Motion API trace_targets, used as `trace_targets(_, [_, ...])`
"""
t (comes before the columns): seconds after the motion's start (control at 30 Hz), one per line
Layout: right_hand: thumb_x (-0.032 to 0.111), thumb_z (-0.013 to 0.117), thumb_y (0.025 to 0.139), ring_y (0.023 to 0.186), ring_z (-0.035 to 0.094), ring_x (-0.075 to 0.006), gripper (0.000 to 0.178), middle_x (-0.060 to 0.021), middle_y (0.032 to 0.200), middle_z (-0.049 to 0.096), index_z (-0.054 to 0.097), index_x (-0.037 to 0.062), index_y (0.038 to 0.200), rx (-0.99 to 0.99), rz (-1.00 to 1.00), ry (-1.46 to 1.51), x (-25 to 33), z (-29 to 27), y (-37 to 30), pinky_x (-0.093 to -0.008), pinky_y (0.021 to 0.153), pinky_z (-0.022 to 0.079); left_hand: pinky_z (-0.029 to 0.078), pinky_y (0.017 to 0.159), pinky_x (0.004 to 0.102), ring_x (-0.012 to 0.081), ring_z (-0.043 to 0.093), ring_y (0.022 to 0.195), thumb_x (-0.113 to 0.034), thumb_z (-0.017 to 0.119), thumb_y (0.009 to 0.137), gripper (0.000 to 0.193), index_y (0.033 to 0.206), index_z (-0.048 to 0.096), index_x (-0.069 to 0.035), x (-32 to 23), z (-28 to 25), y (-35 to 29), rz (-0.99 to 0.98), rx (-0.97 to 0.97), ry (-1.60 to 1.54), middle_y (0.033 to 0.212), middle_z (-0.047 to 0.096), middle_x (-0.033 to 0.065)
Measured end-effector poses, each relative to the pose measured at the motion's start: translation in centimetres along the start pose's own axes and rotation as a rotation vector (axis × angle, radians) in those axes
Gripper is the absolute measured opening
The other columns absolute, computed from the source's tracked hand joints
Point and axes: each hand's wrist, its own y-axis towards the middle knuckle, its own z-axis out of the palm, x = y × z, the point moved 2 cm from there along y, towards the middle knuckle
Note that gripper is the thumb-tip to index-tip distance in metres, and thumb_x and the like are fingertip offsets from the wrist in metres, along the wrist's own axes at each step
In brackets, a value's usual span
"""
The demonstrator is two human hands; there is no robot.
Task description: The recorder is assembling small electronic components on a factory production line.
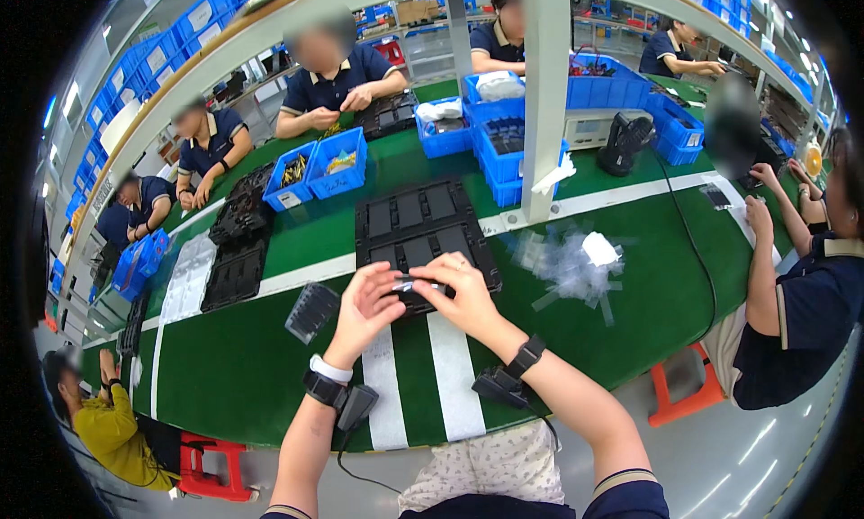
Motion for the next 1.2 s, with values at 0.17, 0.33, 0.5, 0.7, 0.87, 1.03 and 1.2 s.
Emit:
trace_targets(0.17, [0.008, 0.066, 0.073, 0.076, 0.055, -0.0201, 0.019, -0.0076, 0.079, 0.062, 0.064, 0.0049, 0.092, 0.024, 0.003, 0.056, 0.0, 0.1, -0.2, -0.0302, 0.069, 0.045, 0.046, 0.076, 0.0223, 0.0084, 0.055, 0.084, 0.004, 0.066, 0.072, 0.032, 0.098, 0.050, -0.003, 0.6, 0.7, -0.1, -0.008, -0.041, 0.073, 0.087, 0.057, 0.0014])
trace_targets(0.33, [0.006, 0.064, 0.074, 0.071, 0.054, -0.0182, 0.012, -0.0063, 0.076, 0.062, 0.064, 0.0040, 0.086, -0.038, -0.013, 0.034, 0.0, -0.1, 0.0, -0.0277, 0.065, 0.045, 0.044, 0.066, 0.0193, 0.0056, 0.055, 0.073, 0.002, 0.064, 0.074, 0.016, 0.084, 0.053, -0.002, 0.7, 0.5, -0.3, 0.072, -0.080, 0.056, 0.081, 0.056, -0.0001])
trace_targets(0.5, [0.004, 0.063, 0.075, 0.062, 0.055, -0.0112, 0.010, -0.0059, 0.072, 0.059, 0.064, 0.0019, 0.085, -0.060, 0.052, 0.152, -0.6, -0.1, -0.1, -0.0231, 0.057, 0.044, 0.042, 0.061, 0.0180, 0.0047, 0.052, 0.068, 0.003, 0.062, 0.073, 0.009, 0.078, 0.056, -0.002, 0.0, 0.7, -0.5, 0.124, -0.082, 0.217, 0.077, 0.055, -0.0007])
trace_targets(0.7, [0.017, 0.065, 0.076, 0.072, 0.055, -0.0175, 0.015, -0.0062, 0.074, 0.055, 0.063, 0.0036, 0.083, 0.204, 0.029, 0.253, 0.6, 0.4, 0.0, -0.0277, 0.064, 0.044, 0.041, 0.064, 0.0176, 0.0040, 0.051, 0.071, 0.002, 0.059, 0.077, 0.012, 0.085, 0.052, -0.002, -0.2, 1.1, -0.7, 0.137, -0.057, 0.068, 0.077, 0.054, -0.0012])
trace_targets(0.87, [0.021, 0.065, 0.075, 0.072, 0.053, -0.0205, 0.018, -0.0059, 0.070, 0.055, 0.062, 0.0032, 0.076, 0.205, -0.048, 0.012, 2.1, -0.5, 0.4, -0.0313, 0.064, 0.042, 0.039, 0.058, 0.0174, 0.0039, 0.048, 0.066, -0.002, 0.058, 0.079, 0.011, 0.085, 0.049, -0.003, -0.3, 1.4, -0.8, 0.060, -0.017, -0.015, 0.078, 0.051, -0.0017])
trace_targets(1.03, [0.019, 0.065, 0.073, 0.066, 0.050, -0.0222, 0.014, -0.0045, 0.067, 0.054, 0.061, 0.0064, 0.070, 0.087, -0.290, -0.252, 3.4, -3.6, 1.0, -0.0335, 0.061, 0.041, 0.041, 0.062, 0.0188, 0.0043, 0.051, 0.069, 0.001, 0.060, 0.077, 0.011, 0.080, 0.050, -0.003, -0.4, 2.2, -1.3, 0.040, 0.029, 0.049, 0.076, 0.053, -0.0013])
trace_targets(1.2, [0.006, 0.064, 0.073, 0.080, 0.056, -0.0230, 0.014, -0.0065, 0.081, 0.061, 0.065, 0.0087, 0.087, -0.247, -0.119, -0.203, 6.4, -10.6, 1.4, -0.0310, 0.068, 0.044, 0.042, 0.062, 0.0249, 0.0151, 0.053, 0.066, 0.002, 0.064, 0.063, 0.013, 0.069, 0.053, -0.003, -2.1, 3.5, -1.7, 0.297, 0.044, 0.634, 0.072, 0.055, 0.0042])
